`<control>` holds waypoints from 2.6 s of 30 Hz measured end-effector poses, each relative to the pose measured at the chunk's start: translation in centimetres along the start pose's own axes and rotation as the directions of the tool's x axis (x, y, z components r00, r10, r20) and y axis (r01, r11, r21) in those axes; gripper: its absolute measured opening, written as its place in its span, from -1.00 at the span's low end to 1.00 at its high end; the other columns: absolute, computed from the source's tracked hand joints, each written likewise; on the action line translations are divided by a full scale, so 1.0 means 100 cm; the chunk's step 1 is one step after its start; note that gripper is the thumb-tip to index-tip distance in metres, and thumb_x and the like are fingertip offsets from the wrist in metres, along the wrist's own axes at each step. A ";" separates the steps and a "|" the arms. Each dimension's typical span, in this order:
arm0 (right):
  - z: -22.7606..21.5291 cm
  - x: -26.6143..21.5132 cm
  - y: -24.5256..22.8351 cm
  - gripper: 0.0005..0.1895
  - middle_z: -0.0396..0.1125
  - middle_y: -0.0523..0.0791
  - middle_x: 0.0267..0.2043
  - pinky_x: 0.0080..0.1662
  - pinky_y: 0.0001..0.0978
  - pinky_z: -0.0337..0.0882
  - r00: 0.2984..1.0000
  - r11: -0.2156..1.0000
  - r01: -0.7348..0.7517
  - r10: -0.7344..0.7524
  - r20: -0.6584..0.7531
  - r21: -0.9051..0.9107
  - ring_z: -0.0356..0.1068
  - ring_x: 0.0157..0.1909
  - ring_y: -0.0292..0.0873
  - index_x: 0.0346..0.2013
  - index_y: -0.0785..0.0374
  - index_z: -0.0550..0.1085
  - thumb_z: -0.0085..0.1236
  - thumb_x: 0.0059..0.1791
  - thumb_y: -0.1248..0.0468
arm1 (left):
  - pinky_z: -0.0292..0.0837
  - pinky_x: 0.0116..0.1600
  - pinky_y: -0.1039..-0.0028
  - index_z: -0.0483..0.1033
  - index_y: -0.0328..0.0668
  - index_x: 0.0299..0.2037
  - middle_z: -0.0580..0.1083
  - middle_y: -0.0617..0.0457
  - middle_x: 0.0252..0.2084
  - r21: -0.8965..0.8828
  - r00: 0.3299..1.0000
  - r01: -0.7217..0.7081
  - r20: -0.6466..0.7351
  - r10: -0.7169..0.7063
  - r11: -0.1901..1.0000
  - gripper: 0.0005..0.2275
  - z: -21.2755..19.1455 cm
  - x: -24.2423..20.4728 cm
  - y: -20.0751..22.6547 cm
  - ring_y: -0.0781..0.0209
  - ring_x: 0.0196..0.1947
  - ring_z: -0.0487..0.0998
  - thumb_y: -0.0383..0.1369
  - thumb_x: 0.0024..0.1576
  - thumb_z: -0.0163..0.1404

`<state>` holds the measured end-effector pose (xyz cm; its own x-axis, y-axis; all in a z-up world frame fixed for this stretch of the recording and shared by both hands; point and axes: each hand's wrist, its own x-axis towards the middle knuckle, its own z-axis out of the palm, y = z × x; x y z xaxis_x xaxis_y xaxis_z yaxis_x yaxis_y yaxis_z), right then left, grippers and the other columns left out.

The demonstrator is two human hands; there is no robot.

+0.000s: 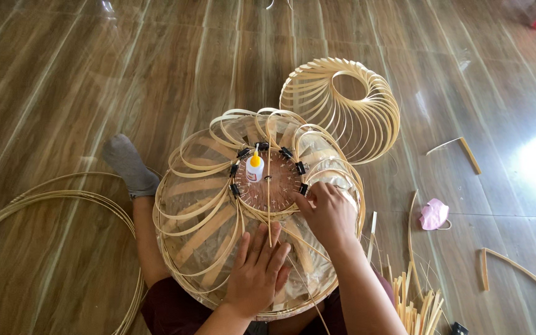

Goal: The person constructs a bamboo lampshade by applying glue to the ends of bamboo strips and inserting them into clips on a wooden frame.

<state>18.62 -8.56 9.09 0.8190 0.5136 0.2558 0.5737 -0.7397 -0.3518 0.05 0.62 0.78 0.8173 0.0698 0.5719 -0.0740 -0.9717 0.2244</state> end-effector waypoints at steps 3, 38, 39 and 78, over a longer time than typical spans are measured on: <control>0.000 0.003 -0.005 -0.48 0.43 -0.12 -0.43 -0.36 -0.14 0.40 0.998 0.997 0.054 -0.055 -0.017 -0.049 0.44 -0.39 -0.08 -0.48 0.22 0.49 0.18 -0.05 -0.20 | -0.23 0.50 -0.08 0.18 -0.16 0.33 0.13 -0.24 0.50 0.001 1.000 0.004 0.012 -0.004 1.000 -0.57 -0.003 0.001 0.000 -0.25 0.51 0.06 -0.13 0.34 -0.18; -0.025 0.014 -0.064 -0.80 0.41 -0.05 -0.39 -0.30 -0.18 0.41 0.814 0.794 0.539 -0.576 0.068 0.280 0.44 -0.37 -0.01 -0.30 0.27 0.55 0.31 -0.04 0.19 | -0.29 0.58 -0.05 0.18 -0.14 0.27 0.15 -0.35 0.50 -0.038 0.999 0.023 -0.027 -0.024 0.999 -0.58 0.000 0.001 0.002 -0.30 0.51 0.16 -0.18 0.29 -0.03; -0.023 0.016 -0.065 -0.81 0.41 -0.05 -0.39 -0.29 -0.17 0.41 0.791 0.776 0.574 -0.608 0.068 0.262 0.44 -0.36 0.01 -0.31 0.27 0.56 0.30 -0.04 0.20 | -0.30 0.58 -0.06 0.19 -0.14 0.27 0.16 -0.36 0.49 -0.046 0.999 0.023 -0.034 -0.025 0.999 -0.58 0.000 0.000 0.002 -0.31 0.50 0.17 -0.18 0.29 -0.03; -0.051 -0.023 -0.049 -0.54 0.44 -0.10 -0.47 -0.34 -0.30 0.41 0.908 0.962 0.206 -0.256 0.331 0.180 0.41 -0.47 -0.18 0.01 0.24 0.56 0.34 -0.12 0.12 | -0.31 0.51 -0.26 0.23 -0.13 0.33 0.20 -0.27 0.49 -0.101 1.000 0.022 -0.006 -0.023 0.995 -0.54 0.014 -0.008 0.003 -0.29 0.52 0.08 -0.14 0.28 -0.07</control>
<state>13.92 -8.37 14.86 0.5996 0.8000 0.0243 0.7219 -0.5274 -0.4480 0.12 -0.07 -0.72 0.8152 0.0938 0.5716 -0.1128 -0.9422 0.3155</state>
